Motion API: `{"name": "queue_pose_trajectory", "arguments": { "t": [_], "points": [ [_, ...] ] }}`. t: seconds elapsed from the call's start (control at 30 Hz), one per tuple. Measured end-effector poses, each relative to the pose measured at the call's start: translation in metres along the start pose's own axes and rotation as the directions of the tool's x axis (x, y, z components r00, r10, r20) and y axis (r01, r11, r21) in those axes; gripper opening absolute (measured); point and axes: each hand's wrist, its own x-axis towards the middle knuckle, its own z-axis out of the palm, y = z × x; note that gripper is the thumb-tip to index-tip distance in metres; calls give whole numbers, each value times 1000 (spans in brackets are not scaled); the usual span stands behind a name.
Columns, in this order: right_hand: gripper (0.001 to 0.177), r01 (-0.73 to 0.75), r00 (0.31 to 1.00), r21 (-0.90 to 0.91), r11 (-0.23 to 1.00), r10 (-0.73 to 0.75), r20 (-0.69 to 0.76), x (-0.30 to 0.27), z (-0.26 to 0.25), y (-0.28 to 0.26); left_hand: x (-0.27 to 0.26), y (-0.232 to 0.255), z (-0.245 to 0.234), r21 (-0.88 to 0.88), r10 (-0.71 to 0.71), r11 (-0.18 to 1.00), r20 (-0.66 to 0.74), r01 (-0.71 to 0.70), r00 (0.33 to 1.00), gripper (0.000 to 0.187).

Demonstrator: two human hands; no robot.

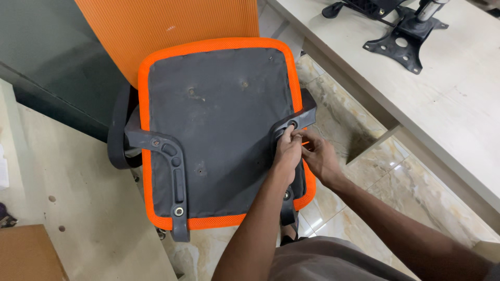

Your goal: The person attaches a black plastic bracket to the underside of an orange office chair seat using a screwdriver. They align the bracket, insert screws, and tighten them to secure the bracket to the seat.

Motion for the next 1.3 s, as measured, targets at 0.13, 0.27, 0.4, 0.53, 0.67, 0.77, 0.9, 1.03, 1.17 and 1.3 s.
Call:
{"name": "queue_pose_trajectory", "arguments": {
  "t": [0.13,0.27,0.4,0.53,0.67,0.77,0.9,1.03,1.17,1.3],
  "points": [
    [20,-224,966,406,886,258,-31,32,5,63,10,3,-1,481,236,872,-256,-89,937,39],
    [13,-479,827,578,661,561,45,54,8,129,28,11,-20,782,407,619,-236,-77,882,35],
    [41,-610,769,362,705,637,56,63,24,148,46,18,-28,885,432,452,-107,-113,896,37],
    [79,-656,753,298,693,580,311,51,27,121,56,31,-52,864,319,472,16,-174,948,41],
    [87,-678,720,256,689,555,416,45,18,94,63,32,-65,868,361,356,213,-345,908,43],
    [84,-695,711,298,655,565,418,44,19,84,65,22,-64,869,441,267,274,-417,854,42],
    [77,-695,715,313,647,580,389,47,19,81,67,12,-62,880,490,212,281,-426,825,36],
    [74,-687,722,306,659,567,396,49,15,81,69,9,-57,897,510,175,270,-406,816,34],
    [72,-692,717,300,657,575,394,51,15,80,70,8,-52,924,487,109,271,-366,830,43],
    [72,-688,721,301,660,575,387,48,16,80,69,7,-51,934,455,87,272,-346,848,51]
  ]
}}
